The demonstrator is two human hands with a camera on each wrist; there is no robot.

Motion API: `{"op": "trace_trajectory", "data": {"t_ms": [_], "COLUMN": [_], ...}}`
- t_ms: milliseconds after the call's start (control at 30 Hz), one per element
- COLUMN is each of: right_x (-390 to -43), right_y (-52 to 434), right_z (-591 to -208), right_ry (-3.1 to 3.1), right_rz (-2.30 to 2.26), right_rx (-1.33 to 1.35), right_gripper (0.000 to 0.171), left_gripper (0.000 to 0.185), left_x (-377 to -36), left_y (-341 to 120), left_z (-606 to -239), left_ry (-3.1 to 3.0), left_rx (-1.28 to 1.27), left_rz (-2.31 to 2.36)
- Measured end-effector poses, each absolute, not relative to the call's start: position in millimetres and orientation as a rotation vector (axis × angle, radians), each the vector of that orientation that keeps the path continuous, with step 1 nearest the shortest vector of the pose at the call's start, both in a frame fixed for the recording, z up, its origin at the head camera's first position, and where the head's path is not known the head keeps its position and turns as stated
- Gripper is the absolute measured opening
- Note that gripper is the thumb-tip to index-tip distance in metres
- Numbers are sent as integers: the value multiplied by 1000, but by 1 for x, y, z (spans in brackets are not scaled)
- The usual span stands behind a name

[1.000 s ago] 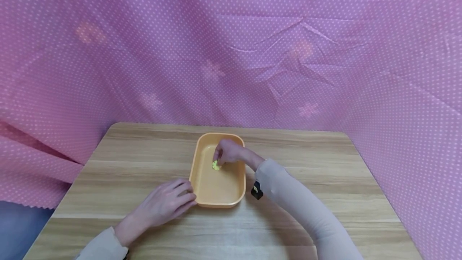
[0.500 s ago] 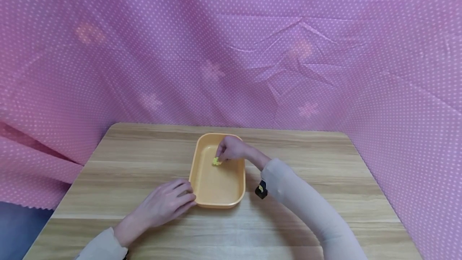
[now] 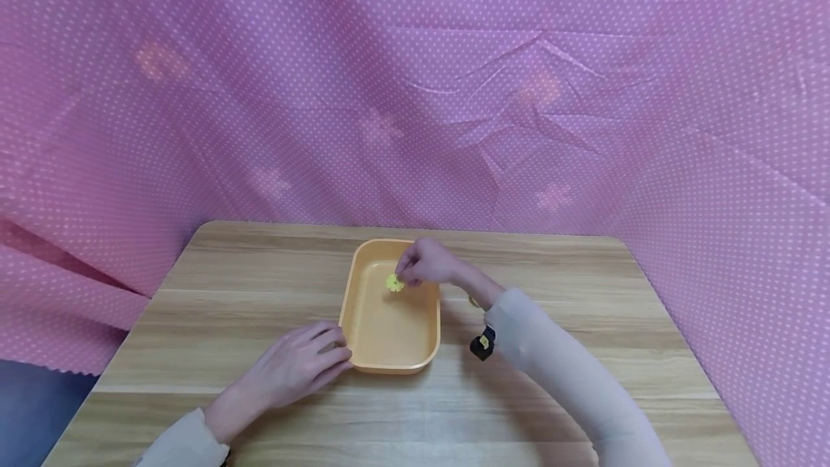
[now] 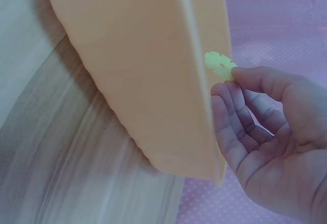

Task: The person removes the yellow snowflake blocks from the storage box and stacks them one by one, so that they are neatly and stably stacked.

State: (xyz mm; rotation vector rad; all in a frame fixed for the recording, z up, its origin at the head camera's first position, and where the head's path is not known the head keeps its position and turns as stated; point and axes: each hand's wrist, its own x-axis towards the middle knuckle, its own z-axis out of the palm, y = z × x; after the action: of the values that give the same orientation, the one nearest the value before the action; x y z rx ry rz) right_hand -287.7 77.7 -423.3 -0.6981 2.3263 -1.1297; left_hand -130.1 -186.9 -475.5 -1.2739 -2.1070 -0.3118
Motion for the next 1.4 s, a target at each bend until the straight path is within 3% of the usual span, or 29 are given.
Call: {"op": "trace_trajectory", "data": {"t_ms": [700, 1400], "right_x": [-271, -264], "right_y": [128, 202], "right_z": [-400, -424], "right_ry": [2300, 2349], "right_rz": [-1385, -1543], "right_rx": [-534, -270], "right_gripper": [15, 28], "left_gripper": [10, 11], "left_x": [-130, -131], "left_y": [-187, -187], "left_z": [-476, -475], "left_ry": [-2086, -2105], "left_rx": [-1266, -1257], "left_rz": [-299, -269]}}
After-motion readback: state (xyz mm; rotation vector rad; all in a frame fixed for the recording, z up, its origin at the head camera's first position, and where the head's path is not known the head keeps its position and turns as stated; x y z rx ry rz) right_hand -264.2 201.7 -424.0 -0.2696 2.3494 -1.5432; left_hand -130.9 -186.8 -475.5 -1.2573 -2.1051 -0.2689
